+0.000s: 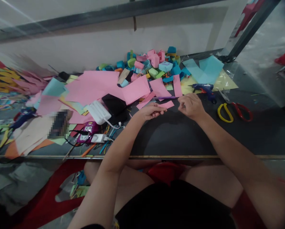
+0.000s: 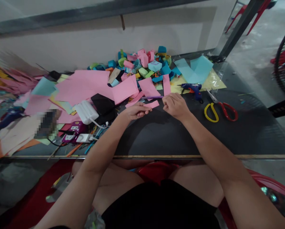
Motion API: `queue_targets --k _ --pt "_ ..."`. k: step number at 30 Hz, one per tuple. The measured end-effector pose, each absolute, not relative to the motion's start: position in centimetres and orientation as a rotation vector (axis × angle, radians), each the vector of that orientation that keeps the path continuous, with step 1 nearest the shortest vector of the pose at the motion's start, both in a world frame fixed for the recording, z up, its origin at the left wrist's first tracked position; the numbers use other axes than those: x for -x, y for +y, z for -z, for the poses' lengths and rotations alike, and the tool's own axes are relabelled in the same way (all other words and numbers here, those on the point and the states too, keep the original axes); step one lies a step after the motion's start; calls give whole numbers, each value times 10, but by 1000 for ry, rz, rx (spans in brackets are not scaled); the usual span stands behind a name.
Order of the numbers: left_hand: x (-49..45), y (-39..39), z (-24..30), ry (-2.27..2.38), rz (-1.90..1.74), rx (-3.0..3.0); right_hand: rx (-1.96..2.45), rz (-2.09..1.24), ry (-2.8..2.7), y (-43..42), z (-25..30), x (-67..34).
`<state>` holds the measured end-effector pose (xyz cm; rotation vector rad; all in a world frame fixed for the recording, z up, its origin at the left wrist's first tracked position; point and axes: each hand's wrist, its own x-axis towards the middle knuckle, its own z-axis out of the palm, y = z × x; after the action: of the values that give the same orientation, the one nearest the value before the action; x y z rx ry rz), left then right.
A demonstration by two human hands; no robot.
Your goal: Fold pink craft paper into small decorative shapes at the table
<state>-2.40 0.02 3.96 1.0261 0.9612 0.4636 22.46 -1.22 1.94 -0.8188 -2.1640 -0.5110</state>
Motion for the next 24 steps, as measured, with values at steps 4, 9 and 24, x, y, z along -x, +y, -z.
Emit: queue_targets --k 4,9,24 --pt "26 3 -33 957 -516 -1070 981 388 -2056 -11 -19 -231" --pt "23 3 -22 883 -497 -1193 929 190 -2135 -22 -20 -214" --pt "-5 -10 -1 967 -1380 -2695 1067 210 -2126 -22 -14 -203"
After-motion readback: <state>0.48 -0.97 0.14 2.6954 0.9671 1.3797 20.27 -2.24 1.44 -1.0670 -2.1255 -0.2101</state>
